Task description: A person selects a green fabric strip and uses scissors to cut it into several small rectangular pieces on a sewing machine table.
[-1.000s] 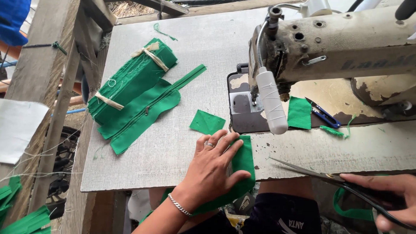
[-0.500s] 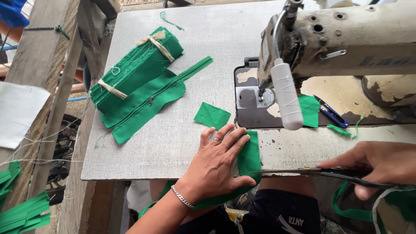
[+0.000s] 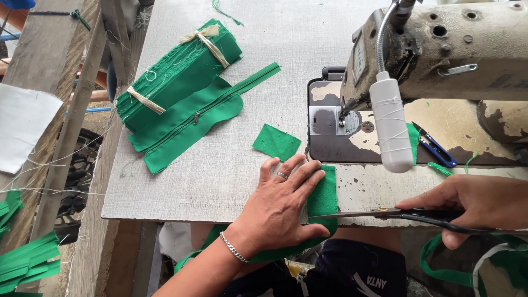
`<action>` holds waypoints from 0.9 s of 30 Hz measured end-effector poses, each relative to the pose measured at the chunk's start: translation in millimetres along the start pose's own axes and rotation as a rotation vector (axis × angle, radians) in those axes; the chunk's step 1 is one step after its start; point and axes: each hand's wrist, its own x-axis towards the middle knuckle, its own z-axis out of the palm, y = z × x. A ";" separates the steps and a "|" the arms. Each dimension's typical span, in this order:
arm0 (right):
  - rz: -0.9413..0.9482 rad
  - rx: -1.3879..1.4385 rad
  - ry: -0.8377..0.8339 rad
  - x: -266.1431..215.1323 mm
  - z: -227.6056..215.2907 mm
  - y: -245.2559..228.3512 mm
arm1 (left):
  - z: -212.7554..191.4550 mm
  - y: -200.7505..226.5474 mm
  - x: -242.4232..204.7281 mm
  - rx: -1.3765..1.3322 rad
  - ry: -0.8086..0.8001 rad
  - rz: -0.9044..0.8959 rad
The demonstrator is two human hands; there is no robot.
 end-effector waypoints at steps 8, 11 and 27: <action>0.084 -0.157 0.003 -0.5 5.6 13.4 | -0.5 0.3 -1.1 0.002 0.013 0.013; 0.093 -0.215 0.038 -11.3 12.7 8.3 | -0.4 1.3 -0.3 0.021 -0.016 -0.002; 0.039 -0.295 0.095 -32.3 37.6 -10.0 | -0.7 5.9 0.3 0.049 -0.040 -0.005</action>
